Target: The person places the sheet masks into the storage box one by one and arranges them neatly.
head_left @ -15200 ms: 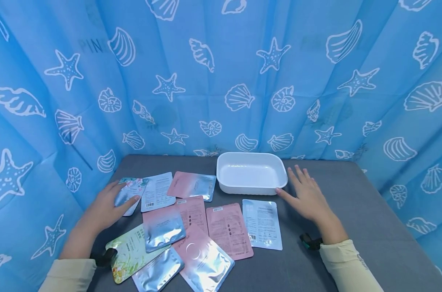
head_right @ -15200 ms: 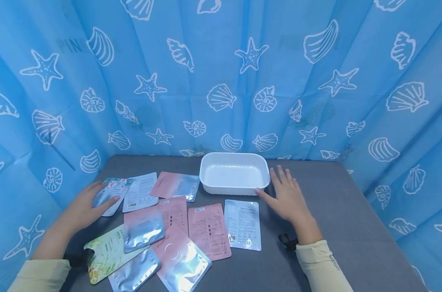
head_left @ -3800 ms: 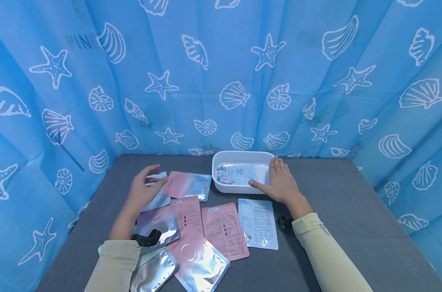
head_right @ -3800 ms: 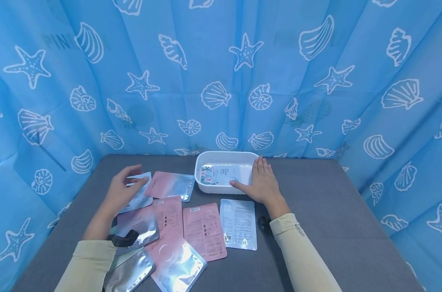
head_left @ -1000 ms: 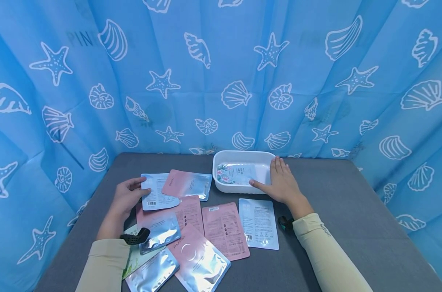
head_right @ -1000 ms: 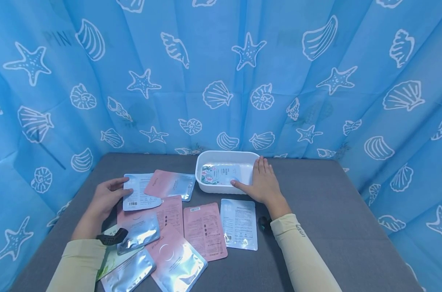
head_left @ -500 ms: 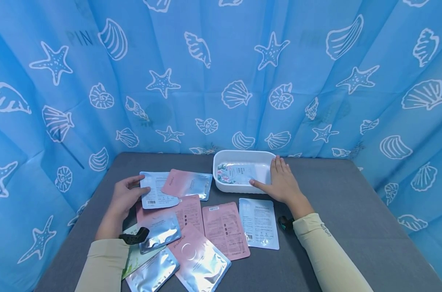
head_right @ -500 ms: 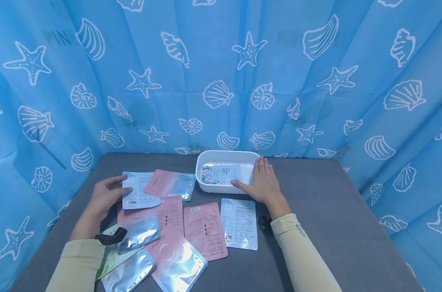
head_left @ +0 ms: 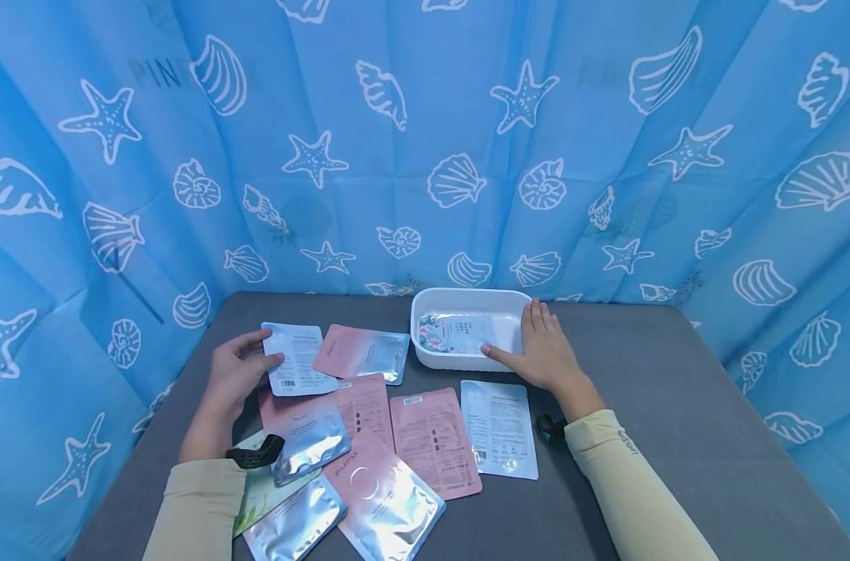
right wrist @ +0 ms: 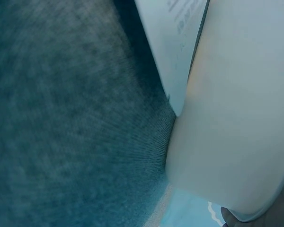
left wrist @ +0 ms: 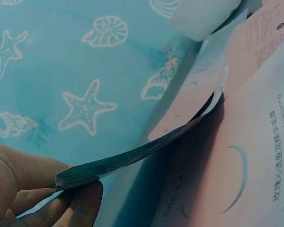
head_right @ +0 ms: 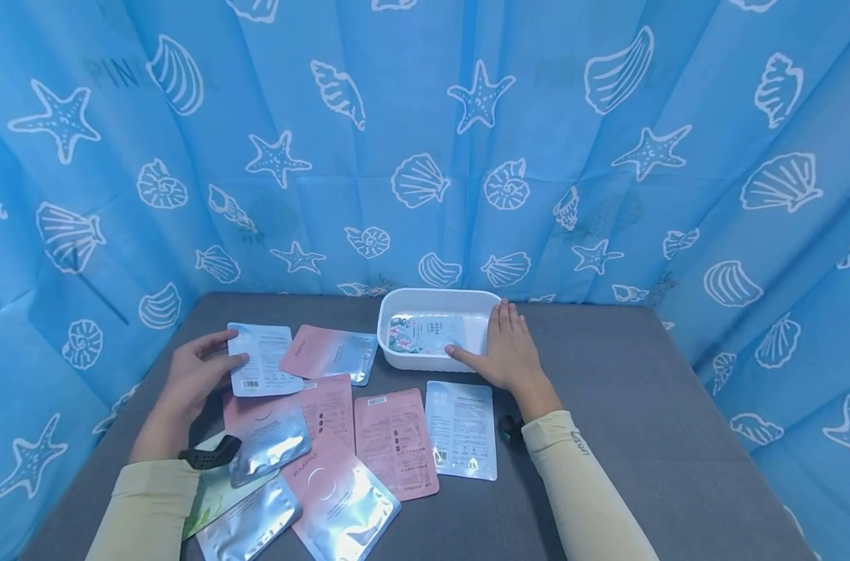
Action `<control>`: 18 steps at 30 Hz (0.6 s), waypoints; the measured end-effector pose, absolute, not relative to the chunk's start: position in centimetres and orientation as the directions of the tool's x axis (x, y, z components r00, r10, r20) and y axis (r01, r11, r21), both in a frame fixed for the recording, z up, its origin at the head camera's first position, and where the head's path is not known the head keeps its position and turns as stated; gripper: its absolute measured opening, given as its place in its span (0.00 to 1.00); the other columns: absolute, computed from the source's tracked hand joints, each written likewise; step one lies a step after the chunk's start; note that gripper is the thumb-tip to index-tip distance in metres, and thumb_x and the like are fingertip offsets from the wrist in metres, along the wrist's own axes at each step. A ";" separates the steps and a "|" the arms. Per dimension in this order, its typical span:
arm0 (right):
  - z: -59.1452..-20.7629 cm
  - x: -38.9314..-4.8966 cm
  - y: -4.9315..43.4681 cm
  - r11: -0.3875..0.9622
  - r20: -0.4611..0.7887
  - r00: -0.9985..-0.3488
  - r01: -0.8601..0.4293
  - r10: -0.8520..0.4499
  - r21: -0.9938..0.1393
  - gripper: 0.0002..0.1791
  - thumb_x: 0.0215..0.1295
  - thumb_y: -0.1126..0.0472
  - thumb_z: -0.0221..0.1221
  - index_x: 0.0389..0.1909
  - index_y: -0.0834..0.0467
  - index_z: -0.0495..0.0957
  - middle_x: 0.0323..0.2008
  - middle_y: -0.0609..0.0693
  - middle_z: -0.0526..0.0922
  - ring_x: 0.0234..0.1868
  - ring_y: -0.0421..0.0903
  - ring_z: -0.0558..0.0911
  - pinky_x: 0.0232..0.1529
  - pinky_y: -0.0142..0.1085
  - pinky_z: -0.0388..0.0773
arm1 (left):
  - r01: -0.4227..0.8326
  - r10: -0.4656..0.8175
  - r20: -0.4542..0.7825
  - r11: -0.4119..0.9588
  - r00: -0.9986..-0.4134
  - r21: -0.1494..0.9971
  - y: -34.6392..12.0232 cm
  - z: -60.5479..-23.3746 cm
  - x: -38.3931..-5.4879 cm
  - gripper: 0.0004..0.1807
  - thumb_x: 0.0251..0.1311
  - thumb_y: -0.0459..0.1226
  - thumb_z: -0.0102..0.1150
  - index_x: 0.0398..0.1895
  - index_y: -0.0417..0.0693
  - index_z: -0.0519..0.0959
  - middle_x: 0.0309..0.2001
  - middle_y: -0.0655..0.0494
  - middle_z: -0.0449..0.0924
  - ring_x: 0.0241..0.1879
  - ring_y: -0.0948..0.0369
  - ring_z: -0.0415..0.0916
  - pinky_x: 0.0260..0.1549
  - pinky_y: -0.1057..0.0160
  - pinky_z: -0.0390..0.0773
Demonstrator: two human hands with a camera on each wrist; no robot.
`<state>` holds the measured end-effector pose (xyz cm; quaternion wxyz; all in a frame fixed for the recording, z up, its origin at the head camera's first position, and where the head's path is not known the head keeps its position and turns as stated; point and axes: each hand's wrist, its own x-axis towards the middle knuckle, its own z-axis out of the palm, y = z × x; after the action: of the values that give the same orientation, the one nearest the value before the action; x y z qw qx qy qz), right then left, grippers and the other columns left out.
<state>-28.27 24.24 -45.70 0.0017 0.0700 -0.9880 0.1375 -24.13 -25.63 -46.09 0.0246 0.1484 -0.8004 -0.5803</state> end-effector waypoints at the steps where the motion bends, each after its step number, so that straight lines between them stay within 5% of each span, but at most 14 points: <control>1: -45.7 -28.3 24.2 0.952 0.024 -0.990 -0.140 -0.139 -0.273 0.73 0.63 0.18 0.52 0.83 0.73 0.36 0.85 0.69 0.34 0.86 0.68 0.37 0.85 0.61 0.36 | -0.207 -0.272 -0.128 0.282 -0.954 0.937 -25.7 -46.0 -24.1 0.36 0.71 0.34 0.64 0.81 0.45 0.66 0.75 0.37 0.68 0.69 0.39 0.74 0.69 0.39 0.75; 18: -45.6 -28.3 24.2 0.953 0.025 -0.990 -0.139 -0.138 -0.270 0.73 0.64 0.18 0.52 0.83 0.73 0.37 0.85 0.69 0.34 0.86 0.67 0.37 0.85 0.60 0.36 | -0.155 -0.334 -0.048 0.302 -0.941 0.941 -25.6 -43.8 -23.4 0.33 0.72 0.37 0.65 0.79 0.50 0.70 0.72 0.45 0.72 0.66 0.49 0.77 0.65 0.53 0.81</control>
<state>-28.25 24.20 -45.56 0.0029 0.0700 -0.9881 0.1367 -23.38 -25.58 -43.83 0.0783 0.1522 -0.8030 -0.5708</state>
